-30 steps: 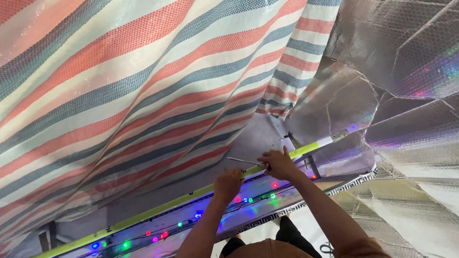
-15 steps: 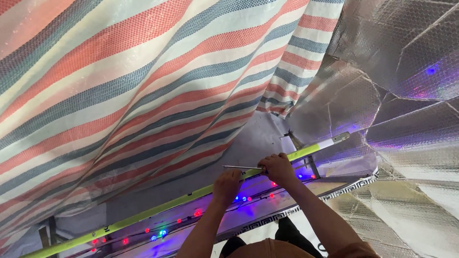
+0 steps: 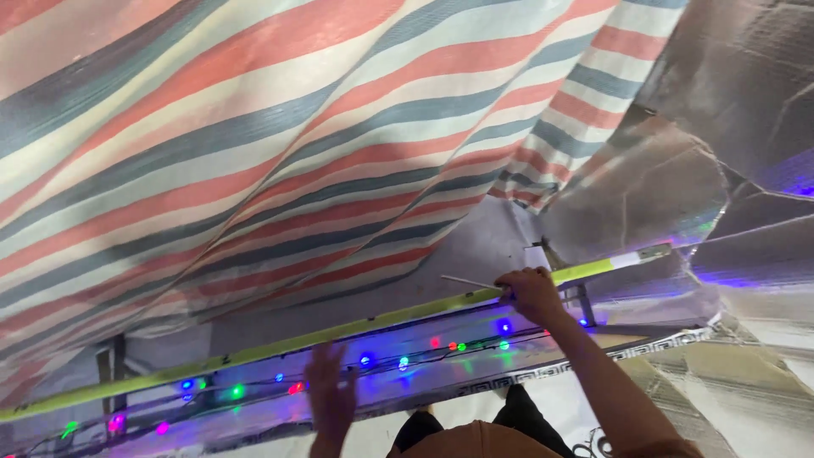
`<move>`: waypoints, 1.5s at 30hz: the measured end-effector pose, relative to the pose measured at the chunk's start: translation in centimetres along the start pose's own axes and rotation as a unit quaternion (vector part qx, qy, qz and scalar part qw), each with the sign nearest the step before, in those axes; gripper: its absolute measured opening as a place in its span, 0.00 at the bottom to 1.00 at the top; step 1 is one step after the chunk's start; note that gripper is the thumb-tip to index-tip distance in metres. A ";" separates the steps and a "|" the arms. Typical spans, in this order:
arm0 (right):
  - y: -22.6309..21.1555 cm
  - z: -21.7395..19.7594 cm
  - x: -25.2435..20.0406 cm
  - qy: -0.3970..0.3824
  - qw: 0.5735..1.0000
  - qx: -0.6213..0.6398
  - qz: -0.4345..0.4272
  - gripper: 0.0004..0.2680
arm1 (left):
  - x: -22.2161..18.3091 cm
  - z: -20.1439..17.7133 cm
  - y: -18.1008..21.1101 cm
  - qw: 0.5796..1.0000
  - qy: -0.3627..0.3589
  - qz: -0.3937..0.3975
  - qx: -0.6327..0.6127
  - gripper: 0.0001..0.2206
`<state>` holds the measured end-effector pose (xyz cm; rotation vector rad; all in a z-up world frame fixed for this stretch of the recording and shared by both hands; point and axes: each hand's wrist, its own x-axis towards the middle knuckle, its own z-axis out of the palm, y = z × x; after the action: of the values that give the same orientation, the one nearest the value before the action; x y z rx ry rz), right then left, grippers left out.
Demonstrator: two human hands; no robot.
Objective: Securing LED light strips to a frame using a screwdriver and then moving the assembled frame.
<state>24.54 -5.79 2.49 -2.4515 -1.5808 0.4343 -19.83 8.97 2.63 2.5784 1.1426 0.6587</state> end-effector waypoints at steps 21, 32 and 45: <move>-23.9 3.7 -16.6 0.035 0.987 0.069 0.143 0.11 | -20.9 -4.6 -16.4 0.967 0.134 -0.210 -0.043 0.18; -26.4 5.0 -23.2 -0.037 0.971 0.091 0.217 0.09 | -23.0 -8.3 -20.8 0.825 0.125 -0.496 -0.242 0.12; -31.6 8.0 -28.7 -0.051 0.950 0.179 0.249 0.13 | -21.0 -14.1 -29.6 0.693 0.225 -0.560 -0.394 0.11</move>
<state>-16.39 -18.85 8.95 -2.5334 -0.7923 0.8524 -58.09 13.43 -3.10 0.7197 1.7260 1.0800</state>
